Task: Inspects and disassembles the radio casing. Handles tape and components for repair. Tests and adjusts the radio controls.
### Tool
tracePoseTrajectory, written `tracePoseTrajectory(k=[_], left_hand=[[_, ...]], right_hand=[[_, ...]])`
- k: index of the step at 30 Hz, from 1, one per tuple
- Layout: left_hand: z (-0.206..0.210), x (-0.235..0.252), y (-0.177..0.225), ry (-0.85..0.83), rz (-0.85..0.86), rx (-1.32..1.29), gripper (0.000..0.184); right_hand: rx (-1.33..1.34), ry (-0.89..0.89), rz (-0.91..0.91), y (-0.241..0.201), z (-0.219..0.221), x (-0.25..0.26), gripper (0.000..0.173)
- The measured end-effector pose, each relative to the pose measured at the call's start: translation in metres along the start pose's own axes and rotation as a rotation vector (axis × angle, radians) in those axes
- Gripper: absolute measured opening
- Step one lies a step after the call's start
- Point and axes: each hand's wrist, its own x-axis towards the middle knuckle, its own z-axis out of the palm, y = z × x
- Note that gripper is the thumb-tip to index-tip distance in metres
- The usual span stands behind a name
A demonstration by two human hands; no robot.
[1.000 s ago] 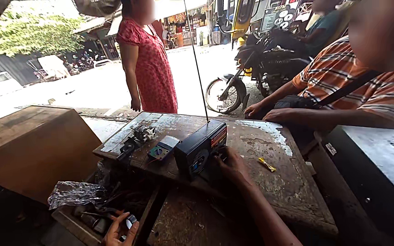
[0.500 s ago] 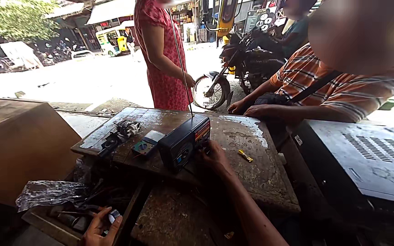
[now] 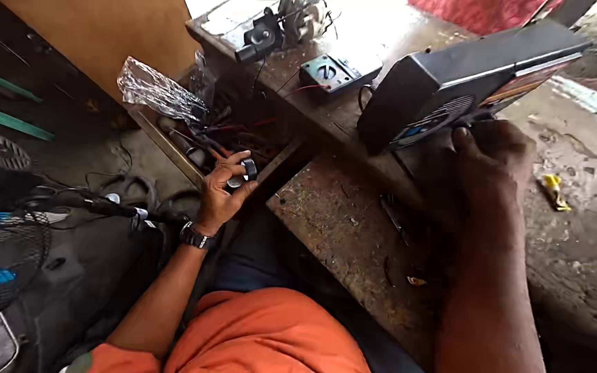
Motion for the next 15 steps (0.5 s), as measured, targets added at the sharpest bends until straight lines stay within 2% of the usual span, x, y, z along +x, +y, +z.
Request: tracePoseTrajectory(k=[6, 11, 15], left_hand=[[-0.0002, -0.0002, 0.0020, -0.019, 0.025, -0.032, 0.014], [0.0010, 0.0022, -0.0039, 0.006, 0.058, -0.087, 0.013], [0.0011, 0.0023, -0.0029, 0.007, 0.071, -0.152, 0.018]], right_hand=[[-0.067, 0.009, 0.013, 0.0003, -0.0009, -0.0043, 0.052], [-0.079, 0.035, 0.017, -0.0019, -0.0017, -0.0053, 0.048], [-0.110, 0.058, 0.036, -0.0013, -0.0005, -0.0047, 0.047]])
